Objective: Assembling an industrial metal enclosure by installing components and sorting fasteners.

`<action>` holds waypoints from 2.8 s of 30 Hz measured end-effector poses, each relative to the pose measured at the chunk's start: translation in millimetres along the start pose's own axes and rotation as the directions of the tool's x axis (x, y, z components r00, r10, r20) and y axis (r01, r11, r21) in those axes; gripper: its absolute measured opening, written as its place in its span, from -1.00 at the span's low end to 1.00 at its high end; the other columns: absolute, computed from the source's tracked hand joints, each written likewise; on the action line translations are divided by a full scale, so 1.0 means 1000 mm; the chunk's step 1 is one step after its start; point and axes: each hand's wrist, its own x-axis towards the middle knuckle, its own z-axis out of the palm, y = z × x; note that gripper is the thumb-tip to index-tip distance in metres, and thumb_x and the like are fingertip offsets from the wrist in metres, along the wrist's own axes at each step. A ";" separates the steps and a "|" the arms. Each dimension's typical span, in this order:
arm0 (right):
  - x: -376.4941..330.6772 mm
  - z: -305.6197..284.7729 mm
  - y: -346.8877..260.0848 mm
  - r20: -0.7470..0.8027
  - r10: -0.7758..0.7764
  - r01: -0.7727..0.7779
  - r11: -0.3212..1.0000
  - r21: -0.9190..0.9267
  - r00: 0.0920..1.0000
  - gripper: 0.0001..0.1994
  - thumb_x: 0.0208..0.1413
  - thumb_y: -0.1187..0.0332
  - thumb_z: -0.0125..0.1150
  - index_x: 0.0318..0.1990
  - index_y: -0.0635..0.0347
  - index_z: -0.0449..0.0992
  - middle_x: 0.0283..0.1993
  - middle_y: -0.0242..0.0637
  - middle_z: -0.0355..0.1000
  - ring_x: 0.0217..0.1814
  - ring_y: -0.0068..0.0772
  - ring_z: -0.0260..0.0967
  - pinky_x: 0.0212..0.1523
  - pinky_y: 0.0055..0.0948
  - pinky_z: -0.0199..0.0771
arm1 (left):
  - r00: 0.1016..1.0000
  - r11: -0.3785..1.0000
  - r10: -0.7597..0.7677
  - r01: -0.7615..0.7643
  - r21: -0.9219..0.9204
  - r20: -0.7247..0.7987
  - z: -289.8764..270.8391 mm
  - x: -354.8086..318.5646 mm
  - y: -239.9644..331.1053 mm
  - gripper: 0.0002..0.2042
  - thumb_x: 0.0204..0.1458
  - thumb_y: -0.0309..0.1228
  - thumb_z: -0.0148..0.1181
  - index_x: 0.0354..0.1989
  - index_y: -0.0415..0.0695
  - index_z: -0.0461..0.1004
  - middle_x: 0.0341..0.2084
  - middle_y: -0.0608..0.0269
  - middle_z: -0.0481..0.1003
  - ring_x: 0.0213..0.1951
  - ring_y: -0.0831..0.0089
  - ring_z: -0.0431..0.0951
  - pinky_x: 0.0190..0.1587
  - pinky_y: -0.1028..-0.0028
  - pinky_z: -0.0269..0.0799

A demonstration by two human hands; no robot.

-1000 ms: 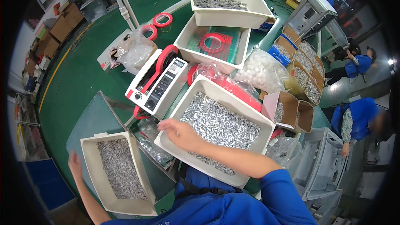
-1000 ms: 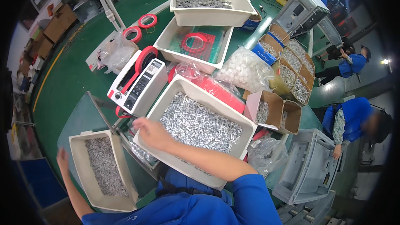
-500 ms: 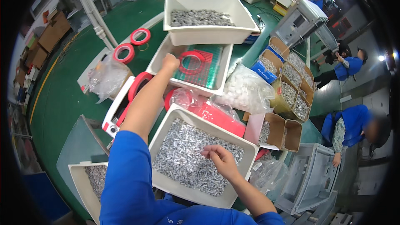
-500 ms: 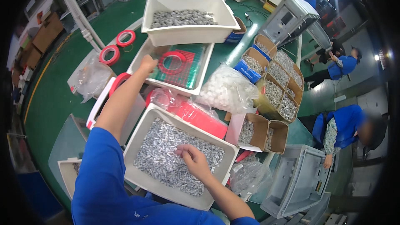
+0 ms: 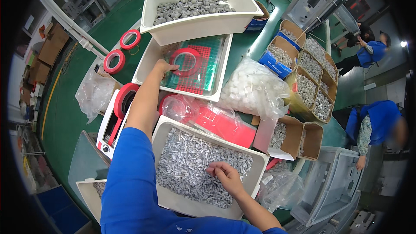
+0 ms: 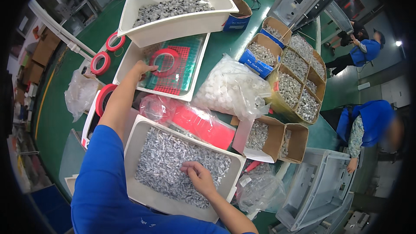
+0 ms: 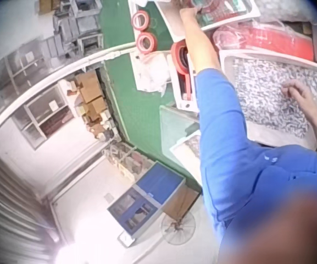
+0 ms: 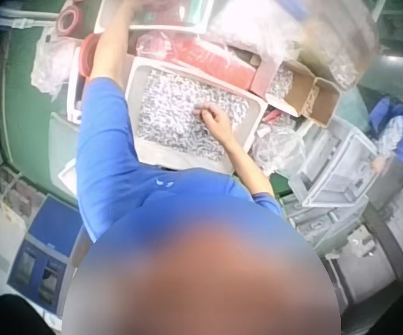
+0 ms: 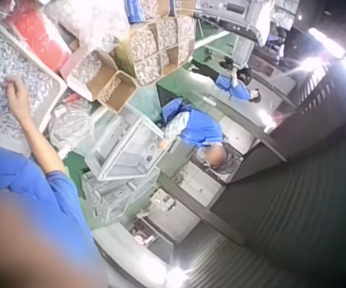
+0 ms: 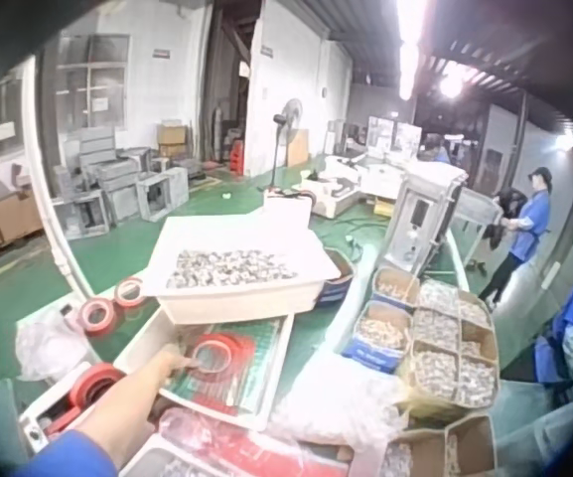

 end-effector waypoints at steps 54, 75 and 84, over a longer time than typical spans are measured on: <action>0.008 0.012 -0.003 0.017 0.055 -0.052 0.993 -0.110 0.998 -0.79 0.14 0.46 -0.15 -0.12 0.34 0.35 -0.25 -0.26 0.42 -0.26 -0.55 0.32 -0.15 -0.56 0.31 | 0.675 0.410 0.723 -0.589 0.696 0.146 0.015 0.006 0.025 -0.49 -0.38 -0.17 0.33 -0.19 -0.10 0.42 -0.13 0.06 0.37 0.00 0.19 0.31 -0.03 0.08 0.21; 0.066 0.038 -0.175 -0.252 -0.371 0.433 0.858 0.274 0.894 -0.69 0.14 0.38 -0.09 -0.05 0.45 0.23 -0.12 -0.10 0.33 -0.15 -0.35 0.36 -0.14 -0.42 0.40 | -0.182 -0.202 0.979 -0.916 0.348 0.088 -0.016 -0.266 0.031 -0.71 -0.33 -0.52 0.16 -0.31 -0.19 0.41 -0.54 0.21 0.39 -0.49 0.32 0.42 -0.50 0.42 0.31; 0.017 -0.014 -0.154 -0.085 -0.528 0.535 0.833 0.139 0.845 -0.73 0.13 0.40 -0.09 -0.04 0.32 0.26 -0.11 -0.16 0.34 -0.10 -0.33 0.34 -0.10 -0.31 0.37 | 0.237 0.190 0.906 -0.968 -0.163 -0.349 -0.011 -0.282 0.037 -0.54 -0.24 -0.45 0.28 -0.09 -0.28 0.35 -0.21 0.12 0.36 -0.15 0.36 0.38 -0.11 0.40 0.29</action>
